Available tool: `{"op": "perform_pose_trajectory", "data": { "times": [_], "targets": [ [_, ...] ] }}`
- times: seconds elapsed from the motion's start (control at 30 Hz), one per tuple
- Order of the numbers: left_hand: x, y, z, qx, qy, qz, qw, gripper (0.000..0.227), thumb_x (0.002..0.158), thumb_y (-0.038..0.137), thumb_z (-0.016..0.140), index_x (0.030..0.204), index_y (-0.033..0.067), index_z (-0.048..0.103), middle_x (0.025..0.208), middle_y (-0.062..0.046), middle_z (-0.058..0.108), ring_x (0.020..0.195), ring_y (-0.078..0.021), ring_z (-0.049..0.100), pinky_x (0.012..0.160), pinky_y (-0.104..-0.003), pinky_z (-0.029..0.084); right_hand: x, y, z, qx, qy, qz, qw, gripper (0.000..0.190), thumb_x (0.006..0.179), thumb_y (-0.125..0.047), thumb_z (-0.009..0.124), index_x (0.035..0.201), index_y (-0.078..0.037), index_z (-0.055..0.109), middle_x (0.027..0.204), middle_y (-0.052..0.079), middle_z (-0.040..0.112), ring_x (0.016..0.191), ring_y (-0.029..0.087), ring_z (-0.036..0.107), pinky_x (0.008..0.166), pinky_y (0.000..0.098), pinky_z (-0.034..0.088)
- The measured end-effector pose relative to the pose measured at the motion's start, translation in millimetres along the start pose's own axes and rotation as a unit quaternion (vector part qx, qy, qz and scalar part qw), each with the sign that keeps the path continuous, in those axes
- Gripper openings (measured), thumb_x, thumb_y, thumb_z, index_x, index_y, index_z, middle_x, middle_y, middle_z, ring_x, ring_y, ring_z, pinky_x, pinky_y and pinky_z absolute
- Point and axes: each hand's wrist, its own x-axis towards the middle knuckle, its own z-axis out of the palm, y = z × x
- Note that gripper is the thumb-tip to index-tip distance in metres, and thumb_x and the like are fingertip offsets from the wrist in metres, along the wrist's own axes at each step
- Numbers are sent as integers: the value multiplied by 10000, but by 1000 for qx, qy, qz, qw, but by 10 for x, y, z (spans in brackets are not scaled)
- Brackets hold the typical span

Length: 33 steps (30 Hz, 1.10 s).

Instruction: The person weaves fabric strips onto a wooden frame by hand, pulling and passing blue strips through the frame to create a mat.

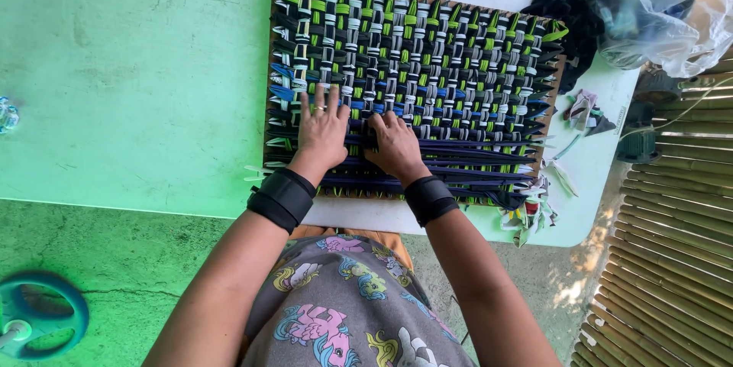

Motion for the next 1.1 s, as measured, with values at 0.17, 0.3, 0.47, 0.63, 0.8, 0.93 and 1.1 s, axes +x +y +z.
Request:
{"op": "perform_pose_trajectory", "data": {
  "times": [0.17,0.3,0.47,0.63,0.8,0.93,1.1],
  "targets": [
    [256,1,584,42,72,11,996,663,730,161,825,1320,72,537,1604,-192,326,1480,-441,314,1166,-596,297,56,-242,-87,-24,-13,56,998,673,697,-402,888,1216,-147,545,1167,114,558,1066,351,631,858,497,515],
    [346,-33,791,39,152,19,987,386,886,108,715,1238,66,564,1561,-194,399,1443,-474,385,1094,-614,414,69,-242,55,-62,-5,68,996,671,718,-430,878,1226,-157,536,1184,106,555,1046,338,650,822,507,525],
    [324,-51,742,24,132,33,990,314,897,90,663,1189,66,550,1544,-250,391,1383,-533,395,1077,-630,420,9,-172,-128,-54,-32,54,997,725,709,-468,873,1256,-150,519,1188,103,552,1043,322,656,845,501,511],
    [296,-22,684,47,150,46,986,273,897,117,687,1132,84,552,1538,-290,369,1355,-558,419,1022,-648,447,34,-113,-215,-72,-81,103,989,801,698,-475,868,1331,-164,489,1207,86,563,1030,295,672,869,527,482],
    [180,40,335,27,54,25,998,493,785,84,738,1229,75,523,1561,-246,338,1382,-512,413,1073,-582,447,113,70,120,-88,-55,72,992,659,829,-485,811,1317,-165,505,1180,82,672,943,333,711,854,537,517],
    [408,-22,784,51,128,24,990,370,877,81,705,1209,75,541,1549,-235,383,1363,-528,448,1043,-592,481,88,196,102,-69,4,56,996,624,774,-442,822,1252,-155,544,1084,102,711,890,325,716,816,556,518],
    [403,-24,973,61,173,30,982,305,920,102,695,1184,90,543,1557,-276,370,1351,-559,433,1024,-612,473,-36,627,53,-13,-61,64,996,334,948,-369,731,1218,-198,638,917,105,754,870,314,728,867,493,557]
  ]
}}
